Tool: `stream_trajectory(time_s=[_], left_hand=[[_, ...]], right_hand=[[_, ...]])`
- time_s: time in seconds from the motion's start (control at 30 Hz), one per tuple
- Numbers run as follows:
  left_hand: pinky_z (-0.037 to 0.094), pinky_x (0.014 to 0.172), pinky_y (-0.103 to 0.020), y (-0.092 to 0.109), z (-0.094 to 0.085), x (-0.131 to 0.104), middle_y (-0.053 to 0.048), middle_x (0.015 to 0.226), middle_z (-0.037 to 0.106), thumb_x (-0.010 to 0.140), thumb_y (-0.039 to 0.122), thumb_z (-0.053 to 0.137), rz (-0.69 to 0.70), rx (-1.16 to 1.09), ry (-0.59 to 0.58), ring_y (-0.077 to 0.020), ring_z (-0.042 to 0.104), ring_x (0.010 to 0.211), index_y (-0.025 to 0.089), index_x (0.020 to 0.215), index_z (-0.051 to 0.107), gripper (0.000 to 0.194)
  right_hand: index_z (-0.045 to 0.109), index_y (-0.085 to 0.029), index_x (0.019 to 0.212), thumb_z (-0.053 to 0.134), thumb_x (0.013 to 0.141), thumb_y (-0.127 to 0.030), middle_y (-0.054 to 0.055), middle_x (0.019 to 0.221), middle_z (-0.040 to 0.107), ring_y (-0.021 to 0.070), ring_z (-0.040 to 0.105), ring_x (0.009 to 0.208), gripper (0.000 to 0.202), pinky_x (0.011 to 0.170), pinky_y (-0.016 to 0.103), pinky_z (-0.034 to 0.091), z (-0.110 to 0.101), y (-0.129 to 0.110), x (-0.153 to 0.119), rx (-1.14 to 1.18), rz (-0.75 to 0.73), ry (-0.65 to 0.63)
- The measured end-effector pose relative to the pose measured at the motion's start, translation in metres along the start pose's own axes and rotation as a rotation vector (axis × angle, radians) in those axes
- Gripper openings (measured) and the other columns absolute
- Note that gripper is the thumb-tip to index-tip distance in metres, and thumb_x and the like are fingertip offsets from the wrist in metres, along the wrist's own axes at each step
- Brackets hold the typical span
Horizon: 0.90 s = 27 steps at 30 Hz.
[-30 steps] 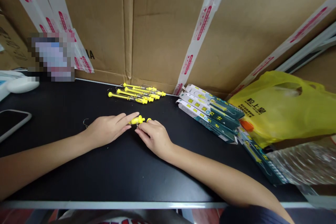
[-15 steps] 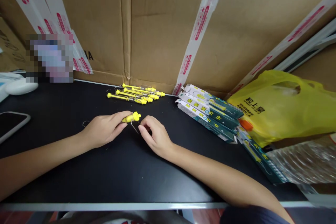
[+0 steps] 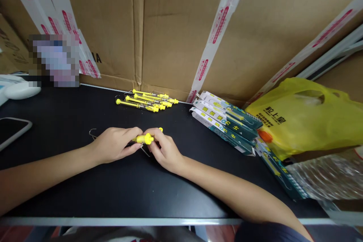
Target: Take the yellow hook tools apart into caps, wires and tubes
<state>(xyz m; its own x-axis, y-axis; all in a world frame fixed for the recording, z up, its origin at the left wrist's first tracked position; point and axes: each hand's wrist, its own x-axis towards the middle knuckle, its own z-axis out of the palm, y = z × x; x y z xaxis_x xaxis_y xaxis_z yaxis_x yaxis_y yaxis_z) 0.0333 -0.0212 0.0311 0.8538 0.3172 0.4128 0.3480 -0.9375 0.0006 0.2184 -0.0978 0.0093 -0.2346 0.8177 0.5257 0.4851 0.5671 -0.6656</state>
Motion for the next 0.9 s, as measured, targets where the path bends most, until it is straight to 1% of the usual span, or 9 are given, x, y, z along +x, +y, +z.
stream_trajectory(time_s=[0.1, 0.2, 0.3, 0.4, 0.5, 0.67, 0.8, 0.9], left_hand=[[0.036, 0.048, -0.023, 0.002, 0.0, 0.0, 0.002, 0.073, 0.064, 0.096, 0.038, 0.034, 0.002, 0.029, 0.001, -0.0144, 0.064, 0.061, 0.019, 0.089, 0.046, 0.024], [0.034, 0.047, -0.023, 0.003, 0.0, -0.001, 0.003, 0.071, 0.064, 0.097, 0.039, 0.029, 0.018, 0.03, 0.035, -0.0133, 0.063, 0.059, 0.019, 0.088, 0.046, 0.028], [0.033, 0.046, -0.022, 0.003, 0.001, -0.002, 0.003, 0.07, 0.063, 0.098, 0.039, 0.026, 0.019, 0.026, 0.066, -0.0123, 0.061, 0.057, 0.019, 0.086, 0.047, 0.031], [0.032, 0.046, -0.022, 0.002, 0.002, -0.001, 0.003, 0.069, 0.063, 0.098, 0.039, 0.027, 0.014, 0.039, 0.072, -0.0118, 0.06, 0.056, 0.019, 0.086, 0.048, 0.032], [0.031, 0.045, -0.022, 0.001, 0.002, -0.001, 0.003, 0.069, 0.062, 0.098, 0.04, 0.027, 0.003, 0.057, 0.041, -0.0122, 0.06, 0.056, 0.019, 0.088, 0.049, 0.031], [0.032, 0.045, -0.022, -0.003, 0.0, -0.001, 0.002, 0.071, 0.064, 0.097, 0.041, 0.027, 0.023, 0.038, -0.04, -0.0124, 0.061, 0.057, 0.019, 0.089, 0.048, 0.032], [0.033, 0.047, -0.022, -0.006, -0.003, -0.001, 0.003, 0.072, 0.063, 0.097, 0.039, 0.029, 0.054, -0.009, -0.077, -0.0125, 0.061, 0.06, 0.019, 0.09, 0.047, 0.027], [0.035, 0.052, -0.022, -0.009, -0.005, 0.0, 0.003, 0.074, 0.062, 0.096, 0.036, 0.033, 0.089, -0.076, -0.127, -0.0122, 0.062, 0.064, 0.02, 0.089, 0.045, 0.022]], right_hand=[[0.044, -0.022, 0.105, 0.038, 0.093, -0.016, -0.004, 0.067, 0.047, 0.0096, 0.044, 0.056, 0.014, 0.057, 0.023, 0.039, 0.003, -0.003, -0.002, 0.025, 0.072, 0.007], [0.044, -0.022, 0.103, 0.036, 0.095, -0.019, -0.003, 0.069, 0.046, 0.0097, 0.043, 0.057, 0.012, 0.057, 0.023, 0.038, 0.004, -0.005, -0.003, 0.053, 0.138, 0.01], [0.046, -0.021, 0.102, 0.036, 0.095, -0.022, -0.001, 0.074, 0.048, 0.0104, 0.046, 0.062, 0.013, 0.057, 0.024, 0.038, 0.004, -0.005, -0.003, 0.071, 0.151, 0.017], [0.048, -0.02, 0.102, 0.036, 0.095, -0.023, 0.001, 0.078, 0.051, 0.0116, 0.049, 0.067, 0.014, 0.058, 0.024, 0.039, 0.003, -0.004, -0.001, 0.075, 0.147, 0.02], [0.05, -0.02, 0.102, 0.036, 0.095, -0.023, 0.002, 0.08, 0.053, 0.0121, 0.051, 0.069, 0.015, 0.059, 0.024, 0.04, 0.002, -0.003, 0.001, 0.07, 0.14, 0.025], [0.051, -0.02, 0.102, 0.035, 0.094, -0.02, 0.002, 0.084, 0.056, 0.0109, 0.049, 0.065, 0.018, 0.06, 0.024, 0.041, 0.001, 0.0, 0.0, 0.006, 0.08, 0.016], [0.05, -0.02, 0.102, 0.036, 0.094, -0.019, 0.0, 0.078, 0.055, 0.0102, 0.047, 0.06, 0.016, 0.057, 0.023, 0.04, 0.0, 0.001, -0.001, -0.039, 0.049, -0.004], [0.05, -0.02, 0.101, 0.036, 0.093, -0.018, 0.0, 0.076, 0.055, 0.0093, 0.046, 0.057, 0.016, 0.056, 0.022, 0.039, -0.001, 0.001, -0.002, -0.04, 0.033, -0.037]])
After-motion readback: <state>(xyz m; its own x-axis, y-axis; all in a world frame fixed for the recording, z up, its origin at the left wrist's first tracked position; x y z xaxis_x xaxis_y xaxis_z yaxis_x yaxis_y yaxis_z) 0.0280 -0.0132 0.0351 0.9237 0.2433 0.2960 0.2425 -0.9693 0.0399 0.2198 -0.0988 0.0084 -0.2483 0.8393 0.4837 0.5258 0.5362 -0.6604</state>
